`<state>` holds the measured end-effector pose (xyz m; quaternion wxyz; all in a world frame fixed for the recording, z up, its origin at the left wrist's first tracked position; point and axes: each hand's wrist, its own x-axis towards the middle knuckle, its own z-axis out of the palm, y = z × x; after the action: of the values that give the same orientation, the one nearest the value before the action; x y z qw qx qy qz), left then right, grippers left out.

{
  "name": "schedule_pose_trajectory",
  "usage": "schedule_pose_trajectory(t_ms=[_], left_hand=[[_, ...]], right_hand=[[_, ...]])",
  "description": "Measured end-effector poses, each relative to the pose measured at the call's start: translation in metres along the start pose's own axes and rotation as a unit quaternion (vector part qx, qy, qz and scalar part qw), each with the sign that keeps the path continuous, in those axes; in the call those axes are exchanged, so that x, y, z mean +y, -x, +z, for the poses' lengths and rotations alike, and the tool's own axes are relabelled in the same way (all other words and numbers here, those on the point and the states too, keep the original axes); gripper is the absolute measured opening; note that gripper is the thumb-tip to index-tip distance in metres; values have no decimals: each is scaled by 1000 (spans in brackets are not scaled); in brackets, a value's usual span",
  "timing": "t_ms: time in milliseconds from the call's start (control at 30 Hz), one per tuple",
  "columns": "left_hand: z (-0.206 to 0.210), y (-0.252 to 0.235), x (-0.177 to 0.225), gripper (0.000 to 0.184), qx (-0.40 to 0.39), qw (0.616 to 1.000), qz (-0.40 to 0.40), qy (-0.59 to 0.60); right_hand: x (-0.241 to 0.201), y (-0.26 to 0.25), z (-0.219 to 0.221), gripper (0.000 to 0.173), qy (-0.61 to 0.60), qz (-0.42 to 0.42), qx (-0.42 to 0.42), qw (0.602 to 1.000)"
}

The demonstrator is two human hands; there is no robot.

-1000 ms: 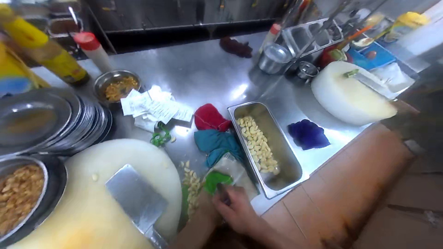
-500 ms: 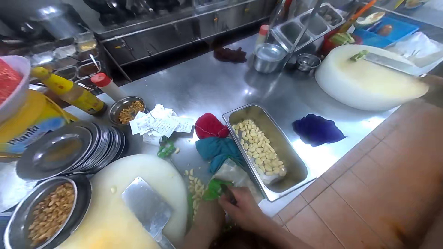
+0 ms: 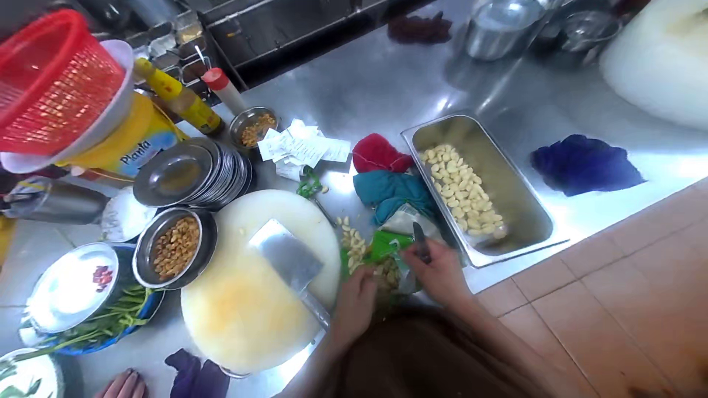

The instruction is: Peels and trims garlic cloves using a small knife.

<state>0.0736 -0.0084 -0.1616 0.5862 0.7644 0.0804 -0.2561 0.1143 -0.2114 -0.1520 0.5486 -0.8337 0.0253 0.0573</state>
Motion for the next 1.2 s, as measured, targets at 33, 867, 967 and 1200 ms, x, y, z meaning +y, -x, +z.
schedule_pose_trajectory(t_ms=[33, 867, 967, 1200], left_hand=[[-2, 1, -2, 30, 2, 1000, -10, -1], [-6, -16, 1, 42, -88, 881, -172, 432], [-9, -13, 5, 62, -83, 868, -201, 446], [-3, -17, 3, 31, -55, 975, -89, 193]], right_hand=[[-2, 1, 1, 9, -3, -13, -3, 1000], [-8, 2, 10, 9, -18, 18, -42, 999], [-11, 2, 7, 7, -18, 30, -37, 999], [-10, -1, 7, 12, -30, 62, -47, 997]])
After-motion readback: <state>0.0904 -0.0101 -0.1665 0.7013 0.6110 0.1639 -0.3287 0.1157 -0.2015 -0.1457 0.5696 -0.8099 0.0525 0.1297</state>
